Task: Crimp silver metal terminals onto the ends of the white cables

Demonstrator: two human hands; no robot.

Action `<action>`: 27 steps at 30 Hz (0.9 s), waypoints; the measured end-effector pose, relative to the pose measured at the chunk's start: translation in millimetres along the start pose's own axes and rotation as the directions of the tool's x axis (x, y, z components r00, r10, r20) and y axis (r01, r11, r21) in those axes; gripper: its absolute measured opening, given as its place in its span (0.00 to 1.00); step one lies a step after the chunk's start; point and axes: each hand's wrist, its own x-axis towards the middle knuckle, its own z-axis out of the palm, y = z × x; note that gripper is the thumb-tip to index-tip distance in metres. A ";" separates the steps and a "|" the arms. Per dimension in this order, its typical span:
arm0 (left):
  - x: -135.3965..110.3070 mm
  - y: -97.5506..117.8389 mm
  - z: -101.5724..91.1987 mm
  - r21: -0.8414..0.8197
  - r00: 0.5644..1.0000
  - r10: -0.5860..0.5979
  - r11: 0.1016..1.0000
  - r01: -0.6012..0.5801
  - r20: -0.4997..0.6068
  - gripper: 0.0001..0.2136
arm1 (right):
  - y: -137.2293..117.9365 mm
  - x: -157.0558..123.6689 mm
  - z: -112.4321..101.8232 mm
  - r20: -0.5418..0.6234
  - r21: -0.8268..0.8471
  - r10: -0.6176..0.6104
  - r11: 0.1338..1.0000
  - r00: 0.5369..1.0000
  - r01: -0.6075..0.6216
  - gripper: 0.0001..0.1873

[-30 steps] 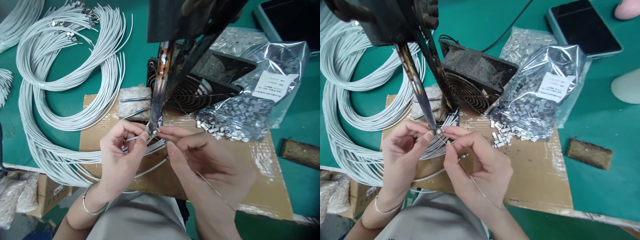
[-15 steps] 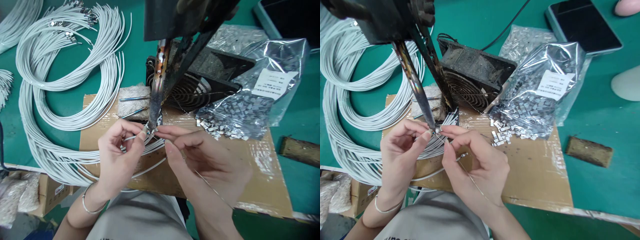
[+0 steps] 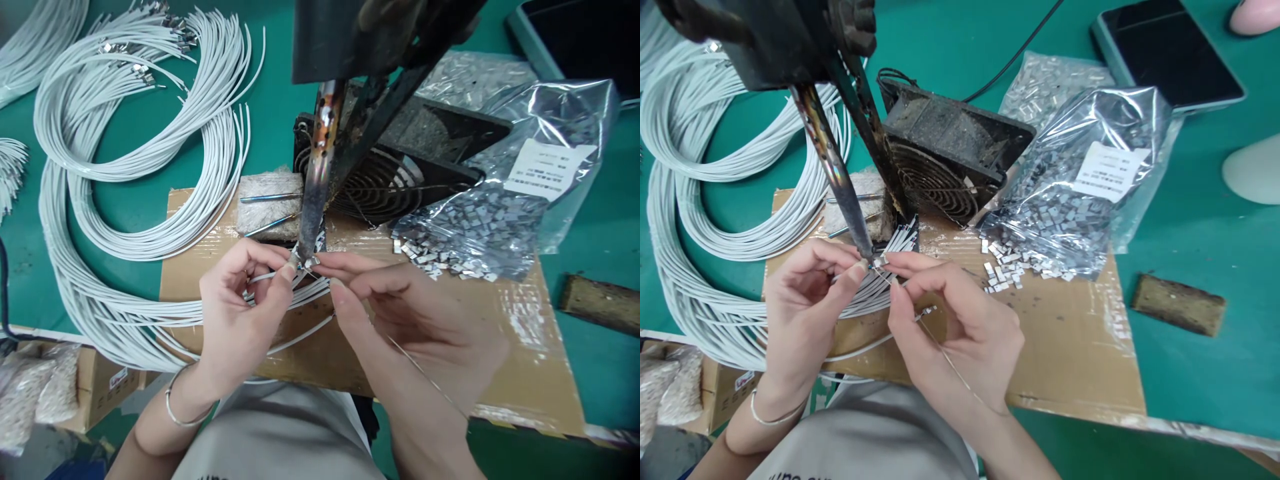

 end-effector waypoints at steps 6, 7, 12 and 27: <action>-0.4 1.5 0.1 0.014 1.000 0.000 1.000 0.000 -0.008 0.07 | 0.5 0.5 0.1 -0.006 -0.003 -0.003 1.000 1.000 0.003 0.09; -0.4 1.5 0.2 0.015 1.000 -0.001 1.000 0.002 -0.008 0.07 | 0.5 0.6 0.3 -0.007 -0.007 -0.004 1.000 1.000 0.004 0.09; 0.4 0.6 0.7 0.018 1.000 -0.002 1.000 0.002 -0.005 0.07 | 2.5 1.3 0.5 0.001 -0.005 -0.013 1.000 1.000 0.013 0.09; -1.5 0.3 -1.8 -0.012 1.000 -0.001 1.000 0.001 0.018 0.08 | 5.9 0.8 -2.0 0.010 -0.025 -0.037 0.999 0.999 0.037 0.10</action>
